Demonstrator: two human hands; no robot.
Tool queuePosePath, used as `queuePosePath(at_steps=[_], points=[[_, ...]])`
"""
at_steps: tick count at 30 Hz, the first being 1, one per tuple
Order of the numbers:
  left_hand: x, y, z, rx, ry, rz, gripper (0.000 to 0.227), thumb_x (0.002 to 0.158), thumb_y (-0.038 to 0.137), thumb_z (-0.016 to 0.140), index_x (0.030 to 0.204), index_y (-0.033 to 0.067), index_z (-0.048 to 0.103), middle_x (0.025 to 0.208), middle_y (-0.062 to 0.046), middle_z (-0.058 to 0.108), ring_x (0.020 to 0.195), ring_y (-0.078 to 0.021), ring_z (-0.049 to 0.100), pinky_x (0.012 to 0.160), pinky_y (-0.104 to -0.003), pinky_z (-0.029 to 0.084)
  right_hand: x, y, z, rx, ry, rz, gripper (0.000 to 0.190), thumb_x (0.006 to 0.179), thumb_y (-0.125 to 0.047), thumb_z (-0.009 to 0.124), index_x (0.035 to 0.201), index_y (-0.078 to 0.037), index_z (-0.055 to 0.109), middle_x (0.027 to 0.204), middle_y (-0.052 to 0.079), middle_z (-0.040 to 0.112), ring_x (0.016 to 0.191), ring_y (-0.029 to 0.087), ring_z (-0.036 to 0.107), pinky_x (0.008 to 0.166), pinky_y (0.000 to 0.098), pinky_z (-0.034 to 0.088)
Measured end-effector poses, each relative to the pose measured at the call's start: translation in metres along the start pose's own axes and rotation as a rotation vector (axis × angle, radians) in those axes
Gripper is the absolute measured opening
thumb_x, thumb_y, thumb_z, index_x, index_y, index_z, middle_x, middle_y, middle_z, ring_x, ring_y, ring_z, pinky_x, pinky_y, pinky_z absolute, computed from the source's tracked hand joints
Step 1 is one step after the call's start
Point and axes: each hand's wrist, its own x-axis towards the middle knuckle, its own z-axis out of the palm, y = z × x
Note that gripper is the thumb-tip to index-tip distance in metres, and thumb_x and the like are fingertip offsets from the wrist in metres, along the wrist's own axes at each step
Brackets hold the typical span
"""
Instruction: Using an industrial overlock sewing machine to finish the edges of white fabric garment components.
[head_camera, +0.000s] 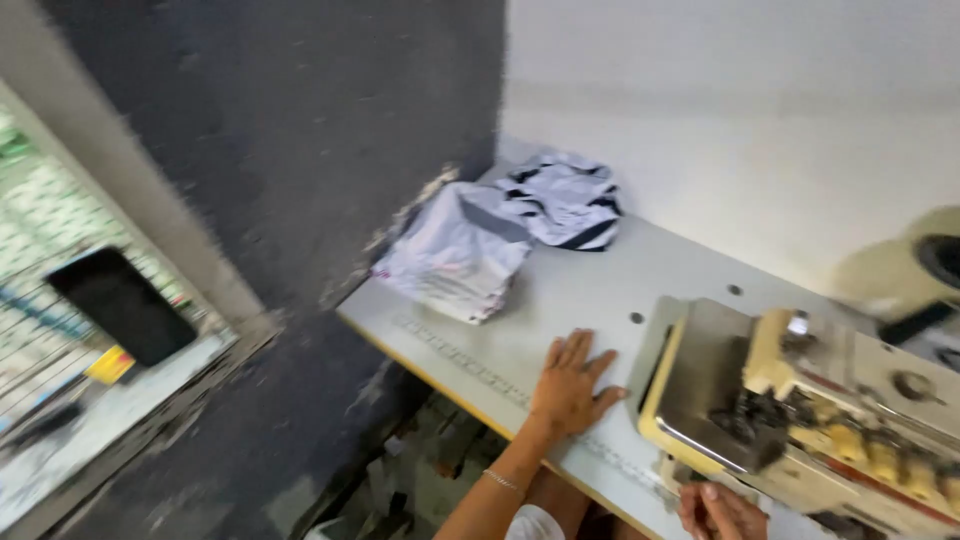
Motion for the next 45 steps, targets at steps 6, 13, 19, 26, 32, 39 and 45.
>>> queuePosePath(at_steps=[6, 13, 19, 26, 32, 39, 45], points=[[-0.002, 0.005, -0.009, 0.014, 0.032, 0.042, 0.075, 0.101, 0.065, 0.028, 0.154, 0.0141, 0.043, 0.165, -0.025, 0.022, 0.156, -0.0387, 0.012, 0.125, -0.052, 0.004, -0.019, -0.037, 0.056, 0.436, 0.232, -0.407, 0.044, 0.103, -0.026, 0.06, 0.08, 0.011, 0.068, 0.054, 0.018, 0.058, 0.034, 0.013, 0.034, 0.034, 0.0255, 0.019], [0.002, -0.008, 0.011, 0.038, 0.141, 0.128, 0.067, 0.102, 0.06, 0.042, 0.15, 0.0135, 0.051, 0.159, -0.027, 0.035, 0.151, -0.0423, 0.026, 0.121, -0.057, 0.016, -0.027, -0.045, 0.062, 0.408, 0.225, -0.232, 0.034, 0.099, -0.013, 0.061, 0.094, 0.017, 0.074, 0.059, 0.019, 0.063, 0.041, 0.015, 0.038, 0.038, 0.0276, 0.02], [0.007, -0.012, 0.017, 0.052, 0.193, 0.141, 0.062, 0.098, 0.058, 0.05, 0.146, 0.0187, 0.055, 0.158, -0.024, 0.038, 0.15, -0.0405, 0.03, 0.119, -0.057, 0.023, -0.031, -0.076, 0.07, 0.376, 0.314, 0.044, 0.034, 0.097, -0.019, 0.067, 0.089, 0.013, 0.074, 0.06, 0.021, 0.064, 0.047, 0.019, 0.048, 0.043, 0.0296, 0.03], [0.004, -0.008, 0.012, 0.1, 0.206, 0.119, 0.065, 0.097, 0.062, 0.049, 0.147, 0.0206, 0.054, 0.159, -0.022, 0.04, 0.15, -0.0407, 0.032, 0.12, -0.058, 0.026, -0.042, -0.098, 0.074, 0.347, 0.237, 0.012, 0.035, 0.097, -0.016, 0.066, 0.089, 0.017, 0.078, 0.062, 0.022, 0.069, 0.048, 0.022, 0.053, 0.044, 0.0339, 0.038], [0.003, -0.01, 0.01, 0.102, 0.165, 0.125, 0.066, 0.098, 0.06, 0.047, 0.148, 0.0176, 0.053, 0.159, -0.025, 0.038, 0.15, -0.0425, 0.032, 0.122, -0.057, 0.023, -0.044, -0.103, 0.077, 0.251, 0.208, -0.191, 0.035, 0.097, -0.024, 0.066, 0.081, 0.007, 0.071, 0.06, 0.013, 0.064, 0.051, 0.015, 0.053, 0.049, 0.0286, 0.04], [-0.004, 0.012, -0.009, 0.073, 0.173, 0.052, 0.058, 0.099, 0.054, 0.059, 0.143, 0.0168, 0.063, 0.152, -0.025, 0.051, 0.148, -0.039, 0.041, 0.122, -0.058, 0.027, -0.036, -0.078, 0.074, 0.281, 0.243, -0.279, 0.017, 0.097, -0.007, 0.068, 0.096, 0.01, 0.074, 0.063, 0.022, 0.069, 0.05, 0.022, 0.064, 0.041, 0.0288, 0.048], [-0.006, 0.007, -0.002, 0.091, 0.282, 0.098, 0.051, 0.098, 0.049, 0.065, 0.135, 0.0151, 0.069, 0.145, -0.023, 0.058, 0.143, -0.0388, 0.048, 0.119, -0.057, 0.033, -0.038, -0.081, 0.075, 0.276, 0.226, -0.301, 0.017, 0.098, -0.005, 0.066, 0.099, 0.01, 0.073, 0.062, 0.019, 0.067, 0.051, 0.02, 0.063, 0.042, 0.0277, 0.049]])
